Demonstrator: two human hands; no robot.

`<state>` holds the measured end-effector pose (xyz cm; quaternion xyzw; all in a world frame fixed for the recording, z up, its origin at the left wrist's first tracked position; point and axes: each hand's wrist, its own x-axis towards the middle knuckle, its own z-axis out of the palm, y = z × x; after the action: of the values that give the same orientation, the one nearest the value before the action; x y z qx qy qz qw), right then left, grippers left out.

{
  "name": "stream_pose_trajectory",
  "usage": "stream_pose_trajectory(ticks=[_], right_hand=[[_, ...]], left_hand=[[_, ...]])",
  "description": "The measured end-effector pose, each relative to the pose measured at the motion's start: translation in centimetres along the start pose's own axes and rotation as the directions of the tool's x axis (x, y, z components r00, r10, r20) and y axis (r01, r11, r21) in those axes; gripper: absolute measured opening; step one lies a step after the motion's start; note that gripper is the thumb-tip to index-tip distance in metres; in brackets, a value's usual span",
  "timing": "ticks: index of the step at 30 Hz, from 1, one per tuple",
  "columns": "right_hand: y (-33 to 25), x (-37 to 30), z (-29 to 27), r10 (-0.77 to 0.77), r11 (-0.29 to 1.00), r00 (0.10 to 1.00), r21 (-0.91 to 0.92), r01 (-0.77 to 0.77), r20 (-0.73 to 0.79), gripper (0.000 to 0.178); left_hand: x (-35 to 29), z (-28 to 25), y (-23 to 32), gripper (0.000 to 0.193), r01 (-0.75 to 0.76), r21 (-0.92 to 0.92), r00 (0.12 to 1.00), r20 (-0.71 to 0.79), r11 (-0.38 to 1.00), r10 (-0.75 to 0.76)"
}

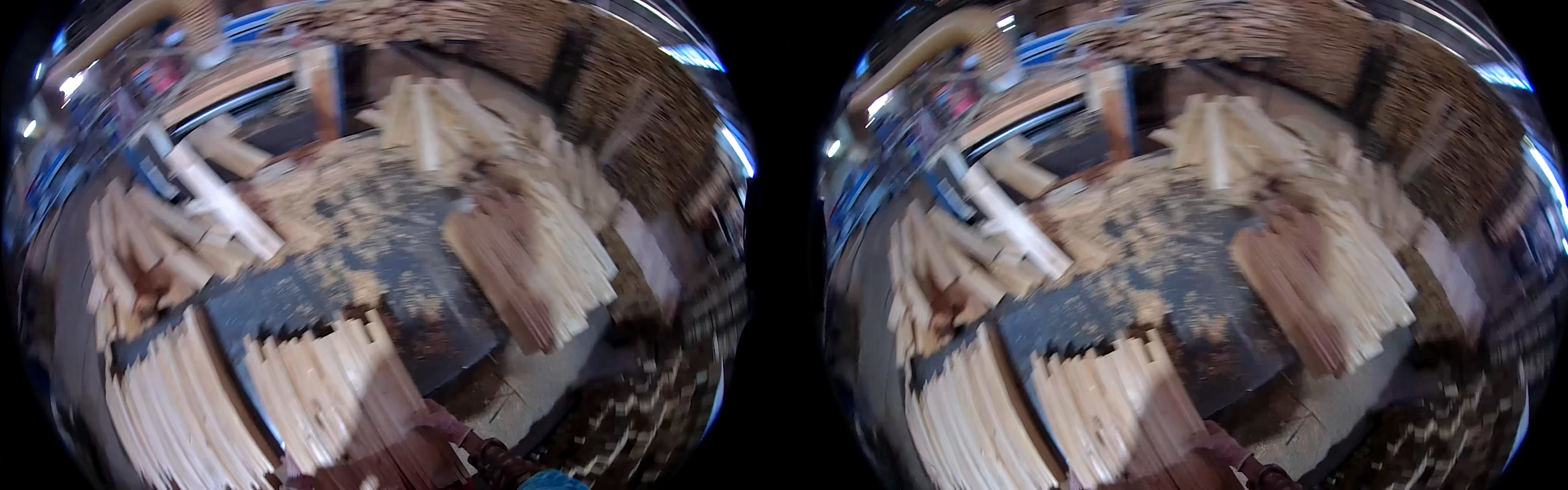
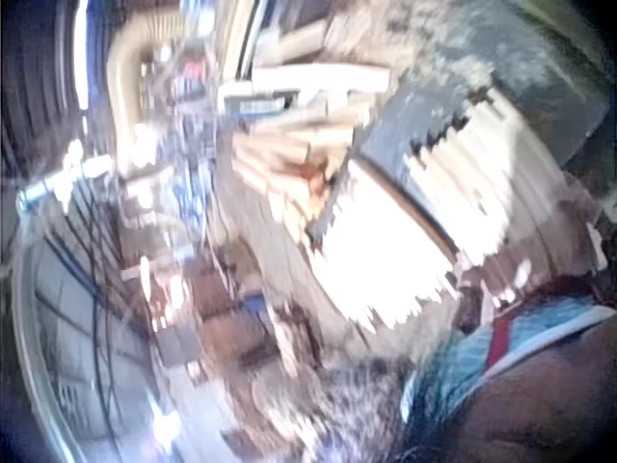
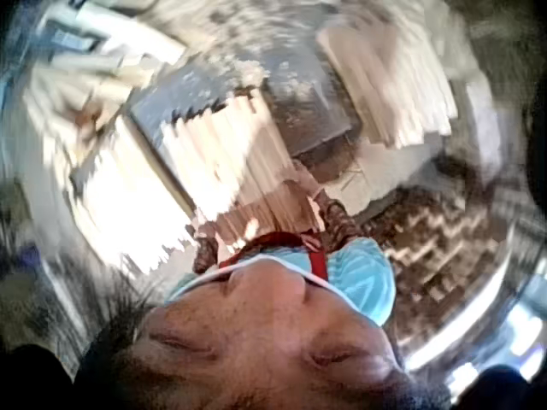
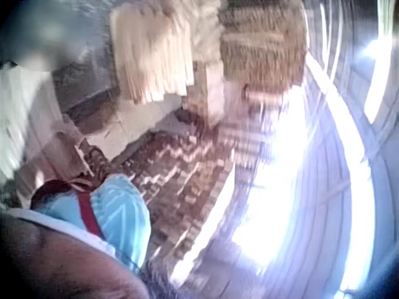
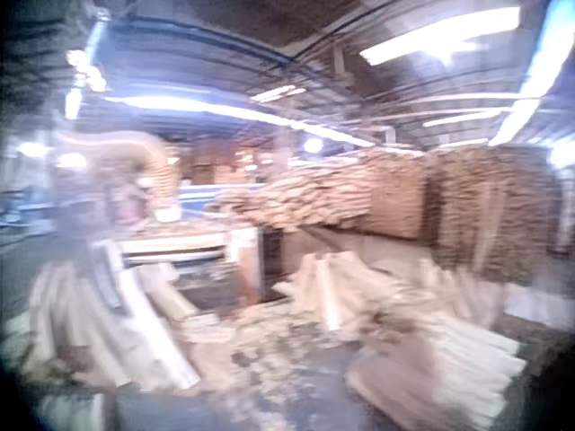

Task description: The person repeatedly picks up thin wooden planks from a pile, inspects them, and places them into a neat stack. The person also gathers a large stack of planks and carries them to a storage rack in the workshop.

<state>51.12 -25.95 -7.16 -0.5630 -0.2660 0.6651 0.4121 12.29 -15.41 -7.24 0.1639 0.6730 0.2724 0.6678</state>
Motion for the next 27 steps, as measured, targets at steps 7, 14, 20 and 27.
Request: stream_pose_trajectory(ticks=[7, 14, 20, 27], right_hand=[[-7.4, -7.6, 4.4, 0.084, 0.98, 0.981, -0.164, -0.114, -0.176, 0.07], [-13.3, -19.2, 5.2, -0.095, 0.985, 0.88, -0.169, 0.017, -0.465, 0.087], [-17.8, -28.6, 3.5, -0.317, 0.948, 0.631, -0.241, 0.207, -0.708, 0.08], [-17.9, -40.6, 4.9, -0.437, 0.836, 0.076, -0.374, 0.402, -0.896, 0.08]], left_hand=[[2.1, 14.6, 9.0, 0.065, -0.162, 0.255, 0.927, 0.37, 0.953, 0.058], [-6.4, 30.1, 9.9, 0.067, -0.305, 0.399, 0.727, 0.684, 0.865, -0.059], [-17.2, 41.0, 8.2, 0.069, -0.398, 0.383, 0.494, 0.855, 0.833, -0.157], [-29.7, 51.2, 2.0, 0.071, -0.415, 0.383, 0.094, 0.92, 0.825, -0.38]])
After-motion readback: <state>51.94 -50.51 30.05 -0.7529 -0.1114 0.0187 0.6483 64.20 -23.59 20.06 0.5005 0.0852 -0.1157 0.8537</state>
